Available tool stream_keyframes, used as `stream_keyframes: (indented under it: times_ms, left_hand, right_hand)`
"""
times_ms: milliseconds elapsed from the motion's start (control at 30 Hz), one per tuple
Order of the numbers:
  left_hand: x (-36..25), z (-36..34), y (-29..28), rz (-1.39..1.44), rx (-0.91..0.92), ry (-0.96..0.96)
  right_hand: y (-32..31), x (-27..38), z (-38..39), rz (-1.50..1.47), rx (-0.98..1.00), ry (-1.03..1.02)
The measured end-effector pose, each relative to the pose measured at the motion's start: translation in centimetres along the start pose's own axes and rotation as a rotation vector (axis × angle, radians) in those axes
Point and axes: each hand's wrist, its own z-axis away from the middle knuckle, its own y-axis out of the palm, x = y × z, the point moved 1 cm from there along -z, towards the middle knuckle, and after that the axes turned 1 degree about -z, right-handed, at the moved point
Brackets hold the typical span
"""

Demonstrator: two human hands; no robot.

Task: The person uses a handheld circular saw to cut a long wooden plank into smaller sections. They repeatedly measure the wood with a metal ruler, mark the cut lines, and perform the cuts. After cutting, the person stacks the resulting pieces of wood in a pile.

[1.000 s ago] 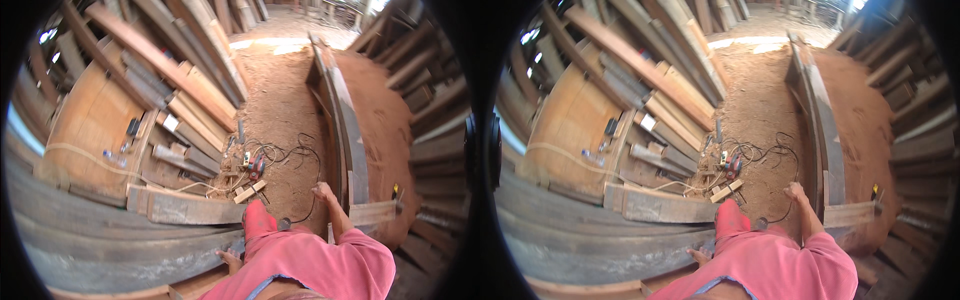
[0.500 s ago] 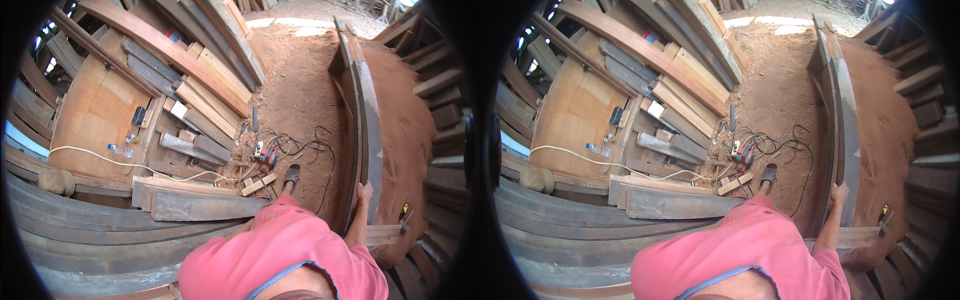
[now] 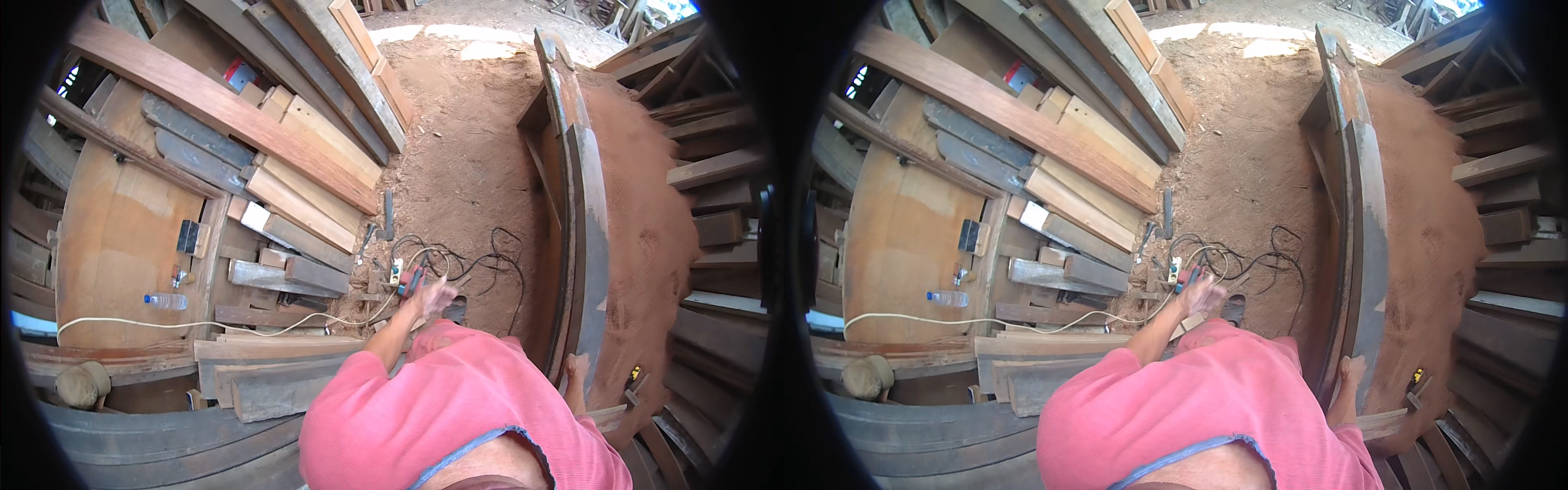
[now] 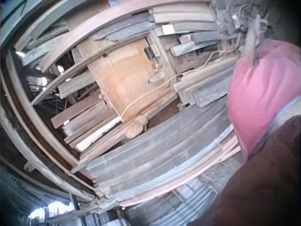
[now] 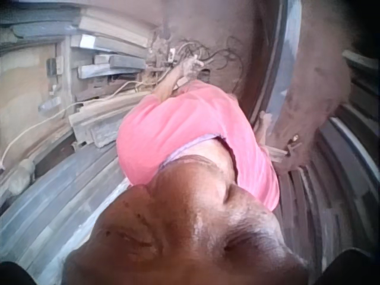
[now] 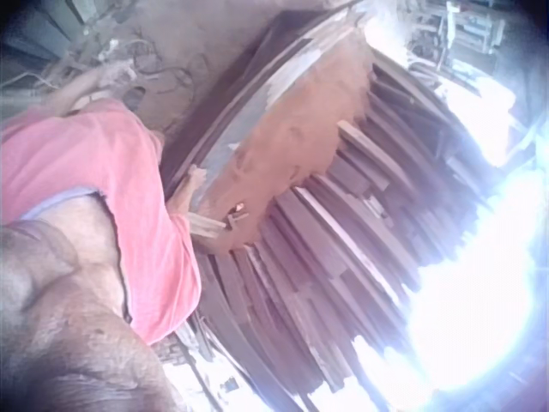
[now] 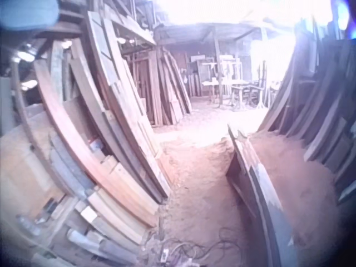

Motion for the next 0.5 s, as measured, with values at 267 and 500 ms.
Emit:
stream_keyframes:
  times_ms: [267,500]
  left_hand:
    - [-27.9,14.9,28.0,-0.235,1.031,0.852]
    - [-29.5,24.1,45.8,-0.105,1.564,1.116]
  right_hand:
    - [1.4,-1.0,-6.4,-0.015,0.056,-0.062]
    - [-1.3,1.4,-6.2,-0.053,0.099,0.098]
